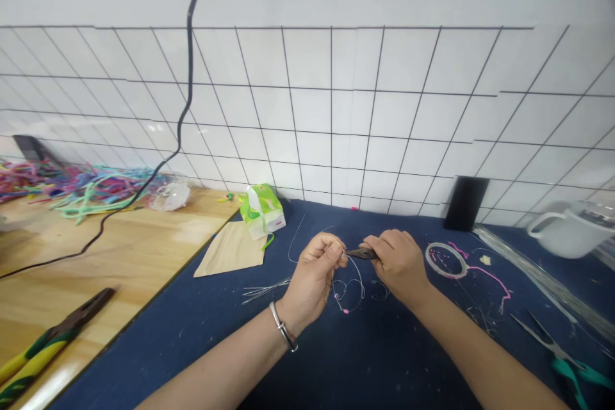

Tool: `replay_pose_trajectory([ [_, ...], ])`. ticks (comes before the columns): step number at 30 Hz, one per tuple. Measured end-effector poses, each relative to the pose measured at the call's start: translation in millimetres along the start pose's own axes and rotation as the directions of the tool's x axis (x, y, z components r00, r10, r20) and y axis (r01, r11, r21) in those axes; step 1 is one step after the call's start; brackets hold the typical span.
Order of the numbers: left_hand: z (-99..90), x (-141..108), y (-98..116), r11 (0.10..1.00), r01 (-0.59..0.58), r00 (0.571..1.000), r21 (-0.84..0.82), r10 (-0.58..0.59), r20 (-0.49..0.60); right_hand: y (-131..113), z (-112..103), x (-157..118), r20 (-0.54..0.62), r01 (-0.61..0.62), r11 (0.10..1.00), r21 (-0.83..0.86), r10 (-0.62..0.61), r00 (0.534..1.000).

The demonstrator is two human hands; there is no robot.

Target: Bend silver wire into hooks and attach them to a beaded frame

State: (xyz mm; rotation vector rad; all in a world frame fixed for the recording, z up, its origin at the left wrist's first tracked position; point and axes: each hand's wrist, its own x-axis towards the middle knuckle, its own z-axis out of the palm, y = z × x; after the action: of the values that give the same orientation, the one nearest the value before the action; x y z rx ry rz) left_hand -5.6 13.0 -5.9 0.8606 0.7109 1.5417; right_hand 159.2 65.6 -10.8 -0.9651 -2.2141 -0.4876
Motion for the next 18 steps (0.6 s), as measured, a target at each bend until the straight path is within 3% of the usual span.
replay_pose_trajectory([
  [9,-4.0,5.7,4.5,0.984,0.101,0.995,-0.147,-0.097,0.035,-1.9,-1.9,0.7,-0.010,0.003,1.000,0.003,-0.003,1.000],
  [18,-3.9,5.2,0.6,0.994,0.041,0.998,-0.106,-0.035,0.053,-8.1,0.8,1.5,0.026,-0.092,0.995,0.025,0.091,0.995],
])
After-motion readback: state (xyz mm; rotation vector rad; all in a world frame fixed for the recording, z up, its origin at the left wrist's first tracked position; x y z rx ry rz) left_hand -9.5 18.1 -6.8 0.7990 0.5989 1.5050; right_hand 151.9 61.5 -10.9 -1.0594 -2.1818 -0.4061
